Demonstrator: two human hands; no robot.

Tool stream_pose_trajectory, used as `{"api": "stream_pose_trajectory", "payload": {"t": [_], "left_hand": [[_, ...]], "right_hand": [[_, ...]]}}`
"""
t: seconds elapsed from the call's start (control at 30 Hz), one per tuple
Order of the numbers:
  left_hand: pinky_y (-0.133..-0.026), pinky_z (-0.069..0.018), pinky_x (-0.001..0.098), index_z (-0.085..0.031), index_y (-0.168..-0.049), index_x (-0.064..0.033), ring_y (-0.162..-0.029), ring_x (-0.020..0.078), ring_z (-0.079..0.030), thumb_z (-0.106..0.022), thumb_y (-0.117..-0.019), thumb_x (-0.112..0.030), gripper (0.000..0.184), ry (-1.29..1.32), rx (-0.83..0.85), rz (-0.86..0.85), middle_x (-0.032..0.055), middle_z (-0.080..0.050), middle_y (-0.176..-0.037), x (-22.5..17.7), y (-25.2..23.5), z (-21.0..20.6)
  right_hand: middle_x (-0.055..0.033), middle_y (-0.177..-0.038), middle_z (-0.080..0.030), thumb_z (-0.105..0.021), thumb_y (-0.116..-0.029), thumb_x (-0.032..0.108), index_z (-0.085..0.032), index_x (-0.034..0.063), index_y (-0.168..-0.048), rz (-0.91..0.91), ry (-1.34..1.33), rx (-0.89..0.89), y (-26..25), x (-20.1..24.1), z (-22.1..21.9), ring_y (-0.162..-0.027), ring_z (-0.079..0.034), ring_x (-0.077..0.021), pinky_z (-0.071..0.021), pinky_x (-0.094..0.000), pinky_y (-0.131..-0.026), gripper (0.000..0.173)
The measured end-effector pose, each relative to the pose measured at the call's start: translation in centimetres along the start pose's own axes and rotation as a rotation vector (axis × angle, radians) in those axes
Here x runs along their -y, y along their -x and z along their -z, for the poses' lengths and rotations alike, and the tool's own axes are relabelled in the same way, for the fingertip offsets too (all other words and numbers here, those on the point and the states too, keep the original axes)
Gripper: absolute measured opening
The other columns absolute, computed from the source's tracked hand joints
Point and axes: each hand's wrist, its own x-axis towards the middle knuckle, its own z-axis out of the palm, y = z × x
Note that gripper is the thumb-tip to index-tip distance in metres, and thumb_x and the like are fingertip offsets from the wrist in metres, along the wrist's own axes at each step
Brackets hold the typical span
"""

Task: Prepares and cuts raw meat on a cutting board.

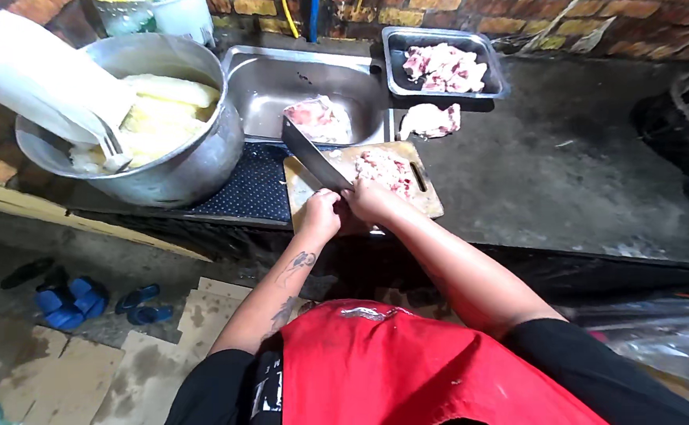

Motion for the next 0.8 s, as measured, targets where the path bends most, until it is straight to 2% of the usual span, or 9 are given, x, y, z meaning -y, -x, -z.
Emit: {"api": "stream_pose_trajectory", "payload": {"t": [0.07,0.13,0.27,0.37,0.5,0.53,0.6,0.7,0.8], "left_hand": [[-0.102,-0.0527,0.0503,-0.076,-0.105,0.0036,-0.113,0.0323,-0.069,-0.063,-0.08,0.015,0.031,-0.051,0.032,0.013,0.0191,-0.073,-0.116,-0.5,-0.3,0.4],[-0.103,-0.0517,0.0514,-0.076,-0.107,0.0029,-0.114,0.0332,-0.068,-0.063,-0.0825,0.012,0.029,-0.084,0.051,0.05,0.0194,-0.072,-0.117,-0.9,-0.7,0.6],[-0.092,-0.0551,0.0527,-0.075,-0.101,0.0001,-0.102,0.0334,-0.07,-0.069,-0.0905,-0.007,0.014,-0.158,-0.028,0.095,0.0186,-0.072,-0.105,-0.2,-1.4,1.0],[-0.093,-0.0546,0.0555,-0.074,-0.105,0.0001,-0.104,0.0354,-0.07,-0.066,-0.0927,-0.007,0.016,-0.2,-0.024,0.132,0.0194,-0.072,-0.108,-0.1,-1.5,1.6],[-0.085,-0.0588,0.0499,-0.074,-0.095,0.0002,-0.096,0.0304,-0.072,-0.066,-0.0922,-0.004,0.009,-0.14,-0.2,-0.082,0.0168,-0.073,-0.104,1.3,-0.5,0.0],[-0.089,-0.0593,0.0473,-0.073,-0.093,0.0008,-0.1,0.0292,-0.073,-0.067,-0.0923,-0.003,0.007,-0.106,-0.227,-0.168,0.0166,-0.074,-0.106,1.7,-0.3,-0.4],[-0.096,-0.0568,0.0475,-0.075,-0.093,0.0017,-0.107,0.0305,-0.071,-0.069,-0.0942,-0.004,0.008,-0.064,-0.118,-0.261,0.0173,-0.074,-0.109,2.3,0.0,-0.4],[-0.103,-0.0534,0.0471,-0.078,-0.1,0.0002,-0.114,0.0299,-0.07,-0.069,-0.0963,-0.008,0.013,-0.013,0.061,-0.297,0.0161,-0.074,-0.116,2.7,0.3,1.6],[-0.096,-0.0571,0.0418,-0.077,-0.101,0.0014,-0.106,0.0258,-0.071,-0.072,-0.0937,-0.008,0.013,0.065,-0.093,-0.196,0.0178,-0.072,-0.118,3.0,0.5,2.9]], "right_hand": [[-0.0232,-0.099,-0.068,-0.043,-0.1111,0.035,-0.065,-0.0011,-0.112,0.017,-0.009,-0.008,-1.1,0.5,0.1,-0.089,-0.07,-0.039,-0.0555,-0.0596,-0.076,0.042],[-0.0226,-0.099,-0.068,-0.042,-0.1116,0.036,-0.064,-0.0011,-0.113,0.018,-0.029,0.006,-1.2,0.1,0.3,-0.087,-0.07,-0.0376,-0.0559,-0.0579,-0.075,0.043],[-0.0192,-0.086,-0.065,-0.042,-0.1119,0.038,-0.061,-0.0012,-0.117,-0.031,-0.09,0.03,1.2,-2.5,0.2,-0.064,-0.067,-0.0292,-0.0579,-0.0474,-0.06,0.044],[-0.0163,-0.078,-0.062,-0.042,-0.1117,0.04,-0.06,0.0003,-0.116,-0.13,-0.117,0.03,2.6,-4.5,0.8,-0.056,-0.063,-0.0257,-0.0568,-0.0431,-0.056,0.044],[-0.0169,-0.079,-0.063,-0.043,-0.1121,0.038,-0.06,0.0005,-0.118,-0.183,-0.152,-0.061,3.0,-5.4,1.2,-0.056,-0.065,-0.0261,-0.0578,-0.0441,-0.057,0.042],[-0.0174,-0.079,-0.064,-0.043,-0.1121,0.037,-0.06,-0.0001,-0.117,-0.161,-0.154,-0.082,3.1,-5.5,1.3,-0.056,-0.065,-0.0264,-0.058,-0.0449,-0.057,0.041],[-0.0176,-0.077,-0.063,-0.044,-0.112,0.036,-0.061,-0.0011,-0.115,-0.112,-0.166,-0.116,3.5,-5.8,1.4,-0.056,-0.064,-0.0272,-0.0575,-0.0461,-0.057,0.041],[-0.0167,-0.076,-0.063,-0.044,-0.112,0.035,-0.061,-0.0011,-0.116,-0.08,-0.196,-0.111,4.2,-5.7,1.2,-0.054,-0.064,-0.0259,-0.0574,-0.045,-0.056,0.04],[-0.0147,-0.07,-0.061,-0.044,-0.1122,0.035,-0.061,-0.0017,-0.113,-0.054,-0.256,-0.079,4.0,-5.9,0.7,-0.049,-0.062,-0.0226,-0.057,-0.0407,-0.051,0.04]]}}
